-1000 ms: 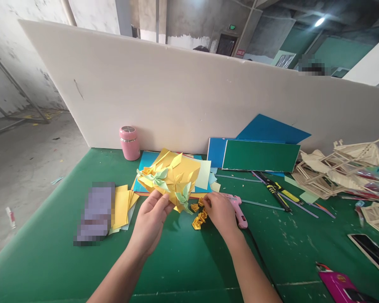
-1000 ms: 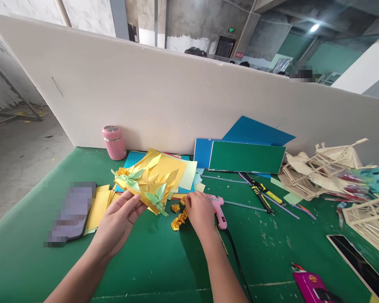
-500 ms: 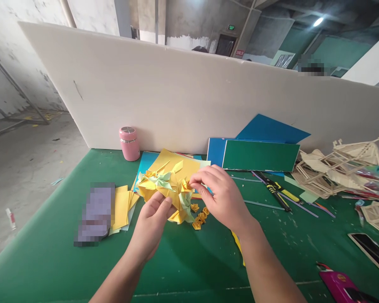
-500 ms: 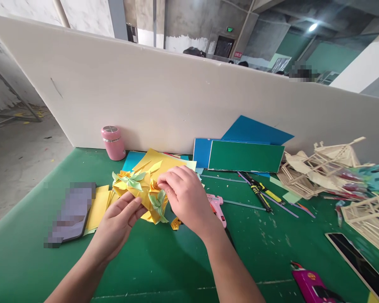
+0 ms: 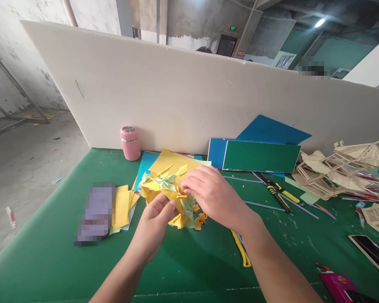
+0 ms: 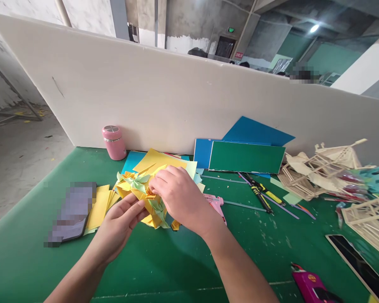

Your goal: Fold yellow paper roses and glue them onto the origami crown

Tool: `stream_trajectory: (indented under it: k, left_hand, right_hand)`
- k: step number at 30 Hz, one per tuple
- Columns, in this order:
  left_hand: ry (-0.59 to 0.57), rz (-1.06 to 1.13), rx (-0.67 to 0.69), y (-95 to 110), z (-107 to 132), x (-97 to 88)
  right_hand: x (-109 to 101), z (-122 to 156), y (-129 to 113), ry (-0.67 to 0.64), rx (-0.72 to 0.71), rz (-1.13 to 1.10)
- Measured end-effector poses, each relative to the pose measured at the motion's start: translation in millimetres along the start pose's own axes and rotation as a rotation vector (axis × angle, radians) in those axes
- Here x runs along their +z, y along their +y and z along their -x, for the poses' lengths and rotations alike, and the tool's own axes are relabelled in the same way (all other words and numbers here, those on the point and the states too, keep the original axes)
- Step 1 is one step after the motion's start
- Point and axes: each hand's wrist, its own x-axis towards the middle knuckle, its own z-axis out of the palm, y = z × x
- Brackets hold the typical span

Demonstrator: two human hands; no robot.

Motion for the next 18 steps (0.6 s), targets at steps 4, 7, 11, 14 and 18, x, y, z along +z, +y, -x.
stream_trajectory:
  k: [4, 7, 11, 14, 18]
  left_hand:
    - [-0.015, -0.007, 0.003, -0.6, 0.0, -0.4]
    - [-0.023, 0.001, 0.008, 0.2, 0.1, 0.3]
    - [-0.025, 0.007, 0.006, 0.7, 0.5, -0.1]
    - [-0.035, 0.005, 0.005, -0.2, 0.8, -1.1]
    - [-0.043, 0.000, 0.005, -1.3, 0.3, -0.8]
  right_hand:
    - [-0.5, -0.2, -0.6, -0.010, -0.023, 0.018]
    - [-0.6, -0.8, -2.2, -0.022, -0.036, 0.051]
    - [-1.9, -1.4, -5.0, -0.061, -0.065, 0.116]
    - [-4.0, -1.9, -6.1, -0.090, -0.085, 0.159]
    - [-6.2, -3.4, -6.7, -0.108, -0.098, 0.183]
